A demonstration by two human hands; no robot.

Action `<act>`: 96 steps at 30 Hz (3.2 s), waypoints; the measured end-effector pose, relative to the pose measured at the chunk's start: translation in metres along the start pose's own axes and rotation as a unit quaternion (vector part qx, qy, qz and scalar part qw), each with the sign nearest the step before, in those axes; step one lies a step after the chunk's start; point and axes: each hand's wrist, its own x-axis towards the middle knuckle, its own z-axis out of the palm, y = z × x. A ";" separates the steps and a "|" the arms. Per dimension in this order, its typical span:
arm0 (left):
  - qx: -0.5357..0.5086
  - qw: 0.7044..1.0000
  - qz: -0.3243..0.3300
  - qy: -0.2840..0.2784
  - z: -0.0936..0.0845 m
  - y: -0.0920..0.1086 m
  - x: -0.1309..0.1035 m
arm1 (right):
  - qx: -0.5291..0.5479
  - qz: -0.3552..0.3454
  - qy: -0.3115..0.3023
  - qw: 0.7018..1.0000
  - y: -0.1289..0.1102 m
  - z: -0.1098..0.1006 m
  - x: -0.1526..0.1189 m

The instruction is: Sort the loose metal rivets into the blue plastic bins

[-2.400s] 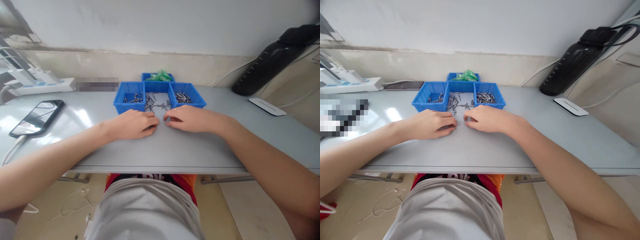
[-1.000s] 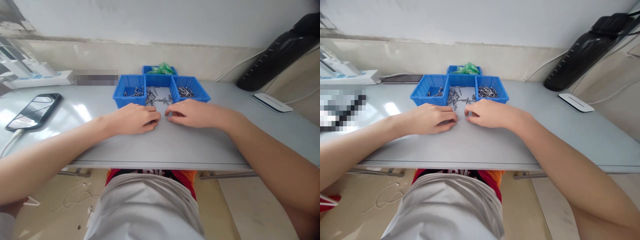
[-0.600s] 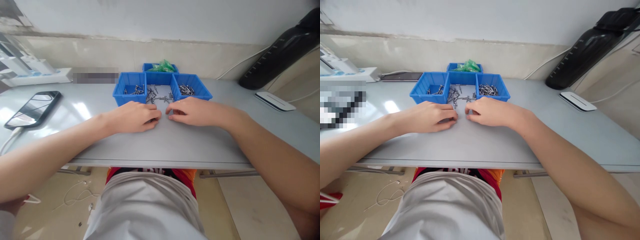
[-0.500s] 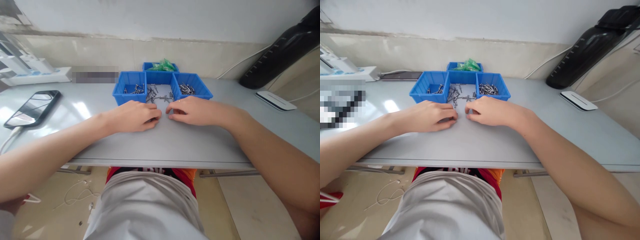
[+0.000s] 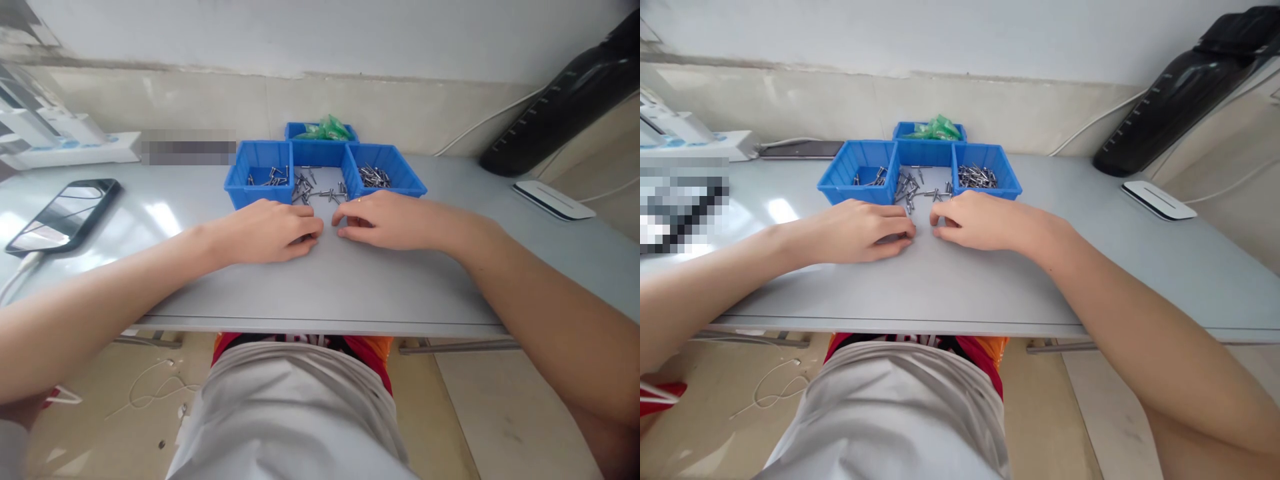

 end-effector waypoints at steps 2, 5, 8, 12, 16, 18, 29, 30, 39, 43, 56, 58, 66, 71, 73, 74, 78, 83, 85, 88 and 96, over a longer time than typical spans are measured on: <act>0.002 1.000 -0.001 0.000 0.000 0.000 0.000 | -0.001 0.001 -0.001 1.000 0.000 0.000 0.000; 0.003 1.000 0.003 0.001 0.000 0.000 0.000 | -0.003 0.000 0.000 1.000 0.000 0.000 0.000; -0.004 1.000 -0.001 -0.001 0.000 0.000 0.000 | -0.006 0.000 0.000 1.000 0.000 0.000 0.000; -0.018 1.000 -0.007 -0.003 0.000 0.000 0.000 | -0.009 0.010 -0.004 1.000 -0.001 -0.001 -0.001; -0.018 1.000 -0.007 -0.009 -0.002 0.001 0.001 | -0.006 0.009 -0.005 1.000 -0.003 -0.002 -0.002; -0.018 1.000 -0.008 -0.012 -0.002 0.001 0.001 | -0.006 0.005 -0.005 1.000 -0.003 -0.003 -0.002; -0.005 1.000 -0.002 -0.012 -0.003 0.002 0.000 | -0.008 0.009 -0.004 1.000 -0.001 -0.001 -0.002; -0.004 1.000 -0.002 -0.011 -0.003 0.002 0.000 | -0.008 0.012 -0.003 1.000 -0.002 -0.002 -0.002; -0.002 1.000 -0.004 -0.015 -0.003 0.001 0.000 | -0.014 0.014 0.003 1.000 -0.001 -0.001 -0.002; 0.001 1.000 -0.003 -0.013 -0.002 0.001 0.000 | -0.013 0.012 0.002 1.000 0.000 -0.001 -0.002; 0.000 1.000 0.000 -0.007 0.000 0.000 0.001 | -0.006 0.011 0.001 1.000 0.002 -0.001 -0.003; -0.003 1.000 -0.003 -0.007 0.000 0.000 0.001 | -0.007 0.008 0.002 1.000 0.001 -0.001 -0.003; -0.015 1.000 -0.007 -0.010 -0.001 0.000 0.001 | -0.005 0.012 0.003 1.000 0.000 -0.002 -0.002; -0.017 1.000 -0.005 -0.007 0.000 0.000 0.001 | 0.000 0.030 -0.009 1.000 -0.004 -0.004 -0.004; -0.018 1.000 -0.007 -0.008 0.000 0.000 0.001 | 0.003 0.034 -0.014 0.999 -0.006 -0.006 -0.005; -0.019 1.000 -0.007 -0.009 0.000 0.000 0.002 | 0.005 0.034 -0.016 0.999 -0.006 -0.006 -0.005; -0.021 1.000 -0.007 -0.011 0.000 -0.001 0.002 | 0.002 0.034 -0.009 0.999 -0.001 -0.003 -0.004; -0.032 0.999 -0.006 -0.008 -0.001 0.000 0.002 | 0.002 0.030 -0.002 1.000 0.004 0.000 -0.003; -0.032 0.999 -0.005 -0.008 -0.001 0.000 0.002 | 0.001 0.022 0.001 1.000 0.005 0.000 -0.003; -0.025 1.000 -0.003 -0.009 -0.002 0.000 0.002 | 0.004 0.014 0.004 1.000 0.005 0.000 -0.003; -0.009 1.000 -0.007 -0.007 0.000 -0.001 0.001 | 0.007 0.015 -0.017 1.000 -0.005 -0.006 -0.004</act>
